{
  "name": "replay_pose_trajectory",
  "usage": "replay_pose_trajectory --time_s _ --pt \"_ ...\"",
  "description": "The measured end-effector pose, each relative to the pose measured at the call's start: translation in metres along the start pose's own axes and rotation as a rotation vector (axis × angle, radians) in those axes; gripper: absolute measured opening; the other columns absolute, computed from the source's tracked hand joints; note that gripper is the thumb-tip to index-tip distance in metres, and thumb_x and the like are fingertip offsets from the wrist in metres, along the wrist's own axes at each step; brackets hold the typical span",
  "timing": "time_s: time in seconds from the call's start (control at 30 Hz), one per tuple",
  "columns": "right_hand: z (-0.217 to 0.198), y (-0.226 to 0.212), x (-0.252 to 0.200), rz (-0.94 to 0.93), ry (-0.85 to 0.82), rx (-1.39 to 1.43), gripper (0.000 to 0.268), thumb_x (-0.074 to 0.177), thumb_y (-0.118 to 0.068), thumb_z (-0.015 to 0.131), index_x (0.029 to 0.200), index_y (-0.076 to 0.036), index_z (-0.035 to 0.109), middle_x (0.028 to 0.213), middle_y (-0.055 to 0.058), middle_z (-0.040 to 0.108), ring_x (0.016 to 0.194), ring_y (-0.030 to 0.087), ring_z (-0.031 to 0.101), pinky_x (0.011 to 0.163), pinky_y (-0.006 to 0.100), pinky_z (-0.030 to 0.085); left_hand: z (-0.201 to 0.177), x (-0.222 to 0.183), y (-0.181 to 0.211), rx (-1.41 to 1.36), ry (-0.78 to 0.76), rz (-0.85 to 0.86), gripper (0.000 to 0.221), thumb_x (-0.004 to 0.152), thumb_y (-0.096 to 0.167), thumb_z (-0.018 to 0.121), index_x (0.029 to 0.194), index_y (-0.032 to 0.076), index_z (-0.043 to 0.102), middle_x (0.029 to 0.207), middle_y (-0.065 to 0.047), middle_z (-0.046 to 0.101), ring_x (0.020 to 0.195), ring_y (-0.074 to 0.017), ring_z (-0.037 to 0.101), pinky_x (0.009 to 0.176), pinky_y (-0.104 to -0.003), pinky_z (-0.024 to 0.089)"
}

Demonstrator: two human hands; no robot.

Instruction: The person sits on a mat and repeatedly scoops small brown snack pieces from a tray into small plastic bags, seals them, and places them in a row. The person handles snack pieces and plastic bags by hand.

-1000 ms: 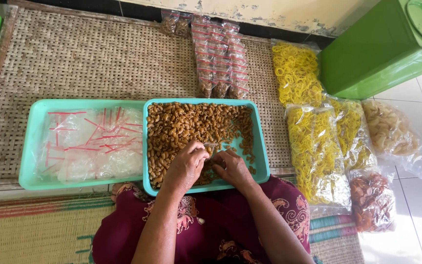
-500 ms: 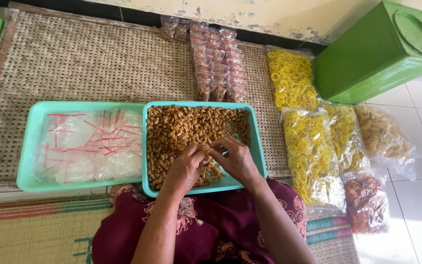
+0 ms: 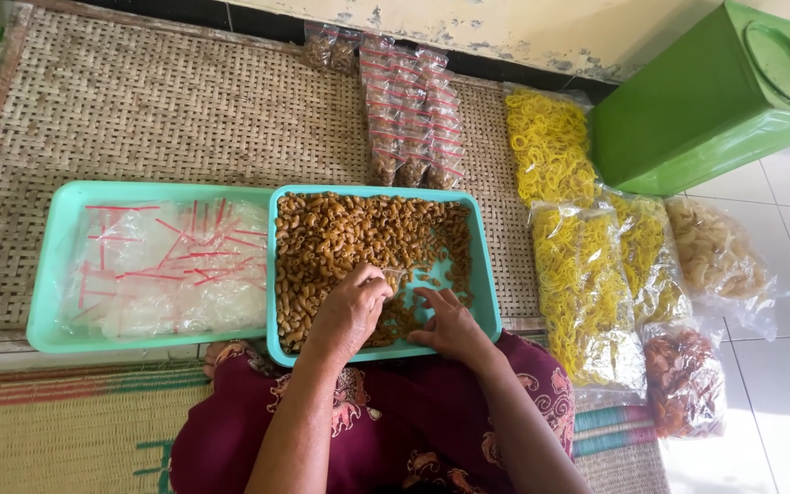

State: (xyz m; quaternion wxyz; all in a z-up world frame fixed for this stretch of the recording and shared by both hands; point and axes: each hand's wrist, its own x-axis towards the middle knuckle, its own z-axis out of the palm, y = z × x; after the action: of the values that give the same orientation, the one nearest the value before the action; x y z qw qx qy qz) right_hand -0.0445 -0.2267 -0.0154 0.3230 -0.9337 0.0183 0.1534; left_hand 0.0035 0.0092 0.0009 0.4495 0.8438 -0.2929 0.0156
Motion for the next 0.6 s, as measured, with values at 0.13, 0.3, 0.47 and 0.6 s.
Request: replay_pose_trajectory --time_s 0.13,0.3,0.47,0.6 --pt "0.014 0.000 0.014 0.009 -0.031 0.006 0.086 0.070 -0.035 0.093 0.146 -0.027 0.053 0.121 0.010 0.057 0.092 0.030 0.076 0.093 0.044 0.061 0.000 0.001 -0.001 -0.011 0.004 0.006 0.009 0.091 -0.001 0.068 0.091 0.008 0.064 0.100 -0.005 0.058 0.087 -0.0299 0.074 0.071 -0.036 0.067" --pt "0.039 0.028 0.029 -0.131 0.121 -0.067 0.051 0.076 -0.034 0.087 0.123 -0.031 0.068 0.104 0.002 0.060 0.084 0.030 0.075 0.082 0.042 0.062 0.002 -0.001 -0.001 -0.008 0.009 0.006 0.008 0.092 0.001 0.068 0.092 0.008 0.065 0.102 -0.005 0.058 0.085 -0.0312 0.074 0.070 -0.037 0.067" --pt "0.028 0.010 0.019 -0.166 0.201 -0.050 0.024 0.083 -0.023 0.081 0.105 -0.027 0.074 0.092 0.001 0.067 0.080 0.024 0.076 0.077 0.037 0.062 0.005 -0.002 -0.002 0.007 0.025 0.018 0.008 0.091 0.001 0.068 0.092 0.008 0.065 0.102 -0.006 0.059 0.085 -0.0305 0.074 0.069 -0.036 0.067" --pt "0.015 0.000 0.013 -0.240 0.295 0.023 0.016 0.083 -0.014 0.079 0.095 -0.023 0.075 0.085 0.002 0.074 0.078 0.026 0.078 0.066 0.037 0.064 0.003 -0.003 0.005 0.013 0.037 0.008 0.008 0.091 0.002 0.068 0.092 0.009 0.065 0.103 -0.005 0.060 0.086 -0.0302 0.075 0.069 -0.036 0.067"
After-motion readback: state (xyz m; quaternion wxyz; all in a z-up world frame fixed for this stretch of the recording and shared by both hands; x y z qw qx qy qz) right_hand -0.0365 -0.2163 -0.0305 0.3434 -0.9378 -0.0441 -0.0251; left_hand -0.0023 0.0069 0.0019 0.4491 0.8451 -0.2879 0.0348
